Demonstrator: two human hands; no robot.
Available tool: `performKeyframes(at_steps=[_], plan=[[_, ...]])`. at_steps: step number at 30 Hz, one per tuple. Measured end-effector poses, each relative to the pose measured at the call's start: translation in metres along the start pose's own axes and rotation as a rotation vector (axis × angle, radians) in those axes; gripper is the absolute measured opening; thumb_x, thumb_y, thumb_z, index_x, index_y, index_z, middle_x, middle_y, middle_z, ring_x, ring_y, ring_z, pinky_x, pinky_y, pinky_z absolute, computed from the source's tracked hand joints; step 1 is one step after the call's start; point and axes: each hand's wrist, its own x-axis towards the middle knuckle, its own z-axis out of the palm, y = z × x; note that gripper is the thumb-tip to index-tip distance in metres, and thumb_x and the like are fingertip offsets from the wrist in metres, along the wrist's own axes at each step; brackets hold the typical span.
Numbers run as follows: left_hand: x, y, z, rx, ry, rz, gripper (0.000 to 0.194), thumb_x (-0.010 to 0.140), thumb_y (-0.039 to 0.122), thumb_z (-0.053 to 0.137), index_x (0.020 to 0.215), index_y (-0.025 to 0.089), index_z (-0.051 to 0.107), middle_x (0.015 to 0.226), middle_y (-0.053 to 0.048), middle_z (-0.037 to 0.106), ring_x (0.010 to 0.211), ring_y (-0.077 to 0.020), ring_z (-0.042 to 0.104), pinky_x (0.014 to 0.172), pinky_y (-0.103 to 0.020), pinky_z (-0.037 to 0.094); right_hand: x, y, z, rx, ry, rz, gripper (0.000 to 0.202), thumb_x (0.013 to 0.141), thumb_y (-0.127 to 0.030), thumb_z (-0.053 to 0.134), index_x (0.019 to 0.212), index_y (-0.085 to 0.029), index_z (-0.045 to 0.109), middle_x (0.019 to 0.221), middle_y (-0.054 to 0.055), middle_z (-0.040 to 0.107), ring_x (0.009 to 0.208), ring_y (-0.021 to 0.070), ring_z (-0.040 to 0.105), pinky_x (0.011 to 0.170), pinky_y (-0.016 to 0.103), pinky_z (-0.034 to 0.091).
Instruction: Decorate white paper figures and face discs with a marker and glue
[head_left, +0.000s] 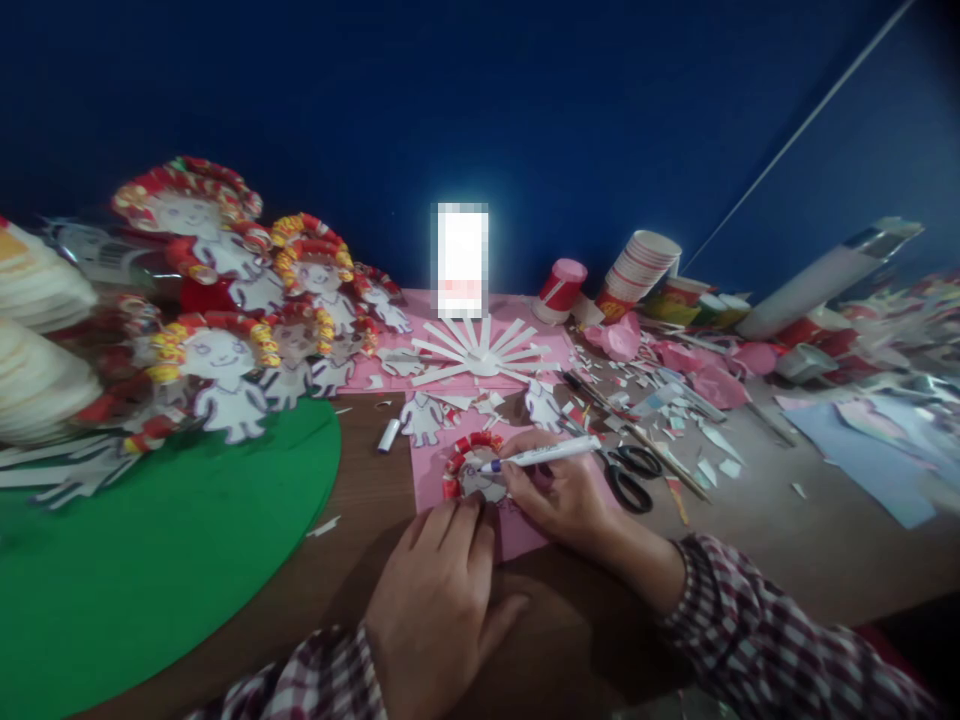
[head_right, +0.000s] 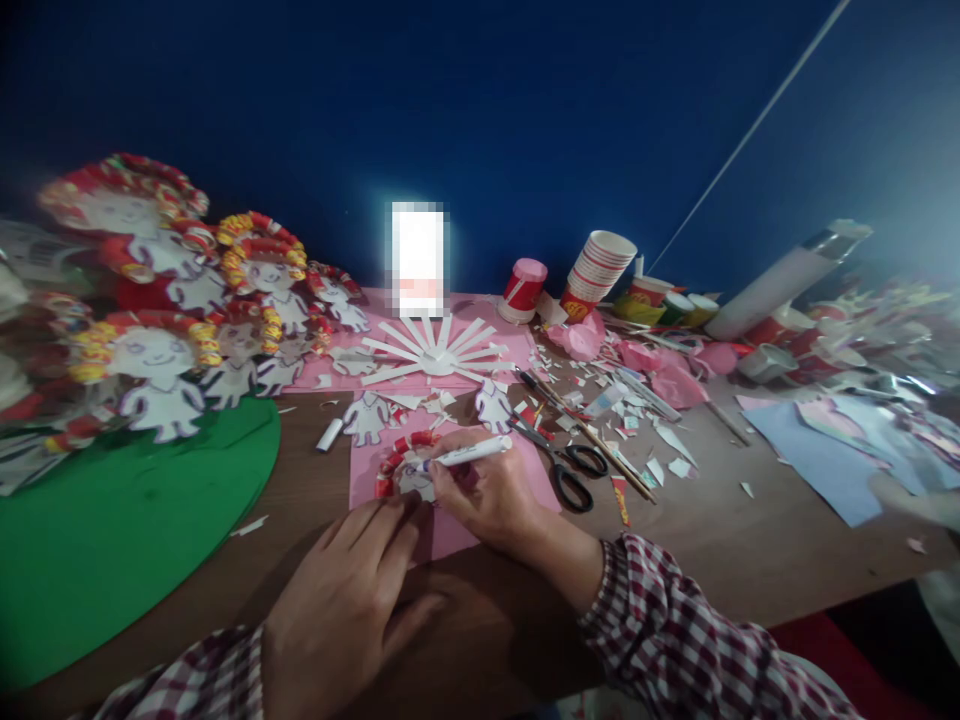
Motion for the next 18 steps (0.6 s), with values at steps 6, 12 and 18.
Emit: performKeyframes(at_steps=[6, 12, 18], plan=[[0.000, 0.000, 0.000, 0.001, 0.003, 0.006, 0.052, 0.082, 0.050, 0.053, 0.118, 0.013, 0.058, 0.120, -0.017, 0.058, 0.109, -0.0321, 0.053, 0.091, -0.047, 0.046, -0.004, 0.007, 0.003, 0.040, 0.009, -0.015, 0.009, 0.081, -0.022, 0.058, 0.089, -0.021, 0.062, 0.086, 0.005, 0.067, 0.076, 0.0166, 0.064, 0.068, 0.028, 0.053], [-0.001, -0.001, 0.001, 0.006, 0.011, 0.005, 0.054, 0.082, 0.049, 0.055, 0.120, 0.011, 0.057, 0.122, -0.018, 0.057, 0.111, -0.0332, 0.052, 0.092, -0.048, 0.046, -0.006, 0.011, 0.008, 0.026, -0.014, -0.012, 0.012, 0.082, -0.024, 0.059, 0.094, -0.022, 0.062, 0.087, 0.005, 0.068, 0.079, 0.0169, 0.064, 0.072, 0.029, 0.053], [-0.001, -0.001, 0.000, 0.006, 0.007, 0.007, 0.055, 0.081, 0.049, 0.055, 0.120, 0.010, 0.058, 0.121, -0.019, 0.058, 0.109, -0.0338, 0.053, 0.091, -0.049, 0.046, -0.005, 0.010, 0.008, 0.025, -0.014, -0.038, 0.013, 0.082, -0.024, 0.060, 0.094, -0.022, 0.063, 0.087, 0.005, 0.069, 0.078, 0.0171, 0.065, 0.071, 0.028, 0.053]])
